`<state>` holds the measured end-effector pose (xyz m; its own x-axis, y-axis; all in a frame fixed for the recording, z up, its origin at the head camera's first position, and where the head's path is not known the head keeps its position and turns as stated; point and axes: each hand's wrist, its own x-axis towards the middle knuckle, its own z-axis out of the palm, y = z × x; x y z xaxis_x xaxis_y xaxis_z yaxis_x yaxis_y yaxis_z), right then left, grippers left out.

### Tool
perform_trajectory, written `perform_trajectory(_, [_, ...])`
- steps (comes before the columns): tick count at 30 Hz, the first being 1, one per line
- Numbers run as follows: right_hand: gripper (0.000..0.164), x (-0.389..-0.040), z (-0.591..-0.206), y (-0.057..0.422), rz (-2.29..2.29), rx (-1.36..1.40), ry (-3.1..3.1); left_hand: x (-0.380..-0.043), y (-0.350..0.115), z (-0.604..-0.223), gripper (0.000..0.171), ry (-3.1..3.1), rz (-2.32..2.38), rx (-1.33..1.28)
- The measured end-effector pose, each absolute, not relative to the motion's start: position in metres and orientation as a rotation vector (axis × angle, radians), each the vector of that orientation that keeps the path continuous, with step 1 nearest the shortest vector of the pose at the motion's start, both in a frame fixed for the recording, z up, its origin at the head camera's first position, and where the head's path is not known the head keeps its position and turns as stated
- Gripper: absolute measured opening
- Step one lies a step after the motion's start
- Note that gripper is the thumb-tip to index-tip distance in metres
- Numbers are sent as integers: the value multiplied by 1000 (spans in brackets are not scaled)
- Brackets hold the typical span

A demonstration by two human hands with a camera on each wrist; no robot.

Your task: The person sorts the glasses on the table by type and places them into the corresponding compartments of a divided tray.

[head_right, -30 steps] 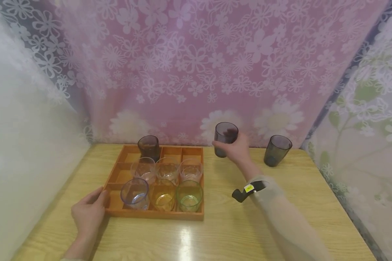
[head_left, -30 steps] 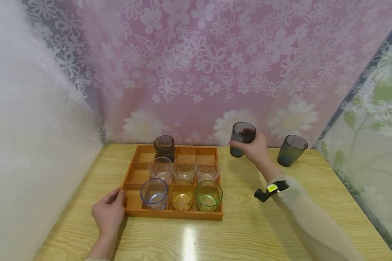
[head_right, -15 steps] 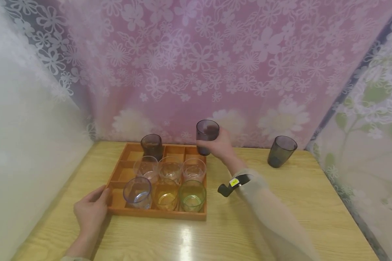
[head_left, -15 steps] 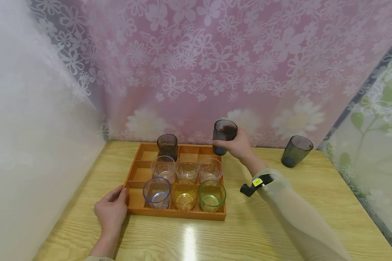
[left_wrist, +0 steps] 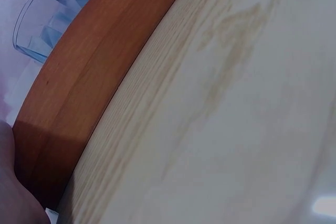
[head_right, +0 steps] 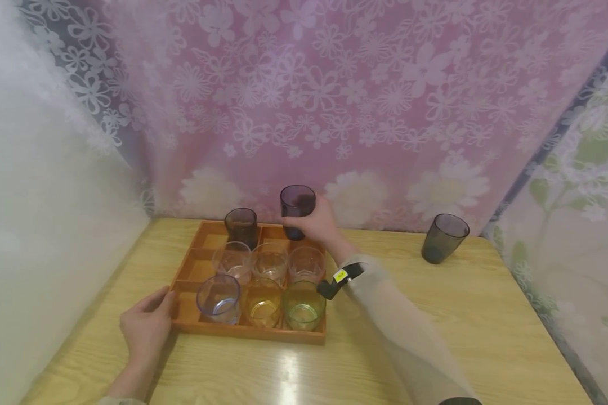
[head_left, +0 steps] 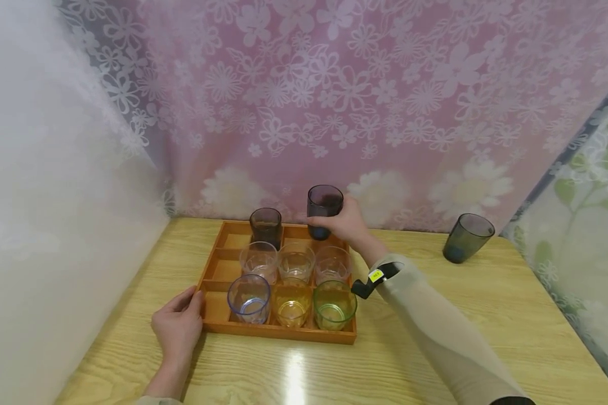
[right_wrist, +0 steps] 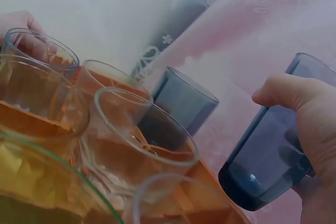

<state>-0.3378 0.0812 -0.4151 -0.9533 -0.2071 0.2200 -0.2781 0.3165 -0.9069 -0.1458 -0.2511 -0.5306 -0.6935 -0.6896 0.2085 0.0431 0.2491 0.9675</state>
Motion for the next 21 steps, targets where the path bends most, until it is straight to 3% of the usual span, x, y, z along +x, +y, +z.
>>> perform_trajectory(21, [61,-351,-440,36,1613,570,-2631,-144,-252,-529,20,-1897,-1515,585])
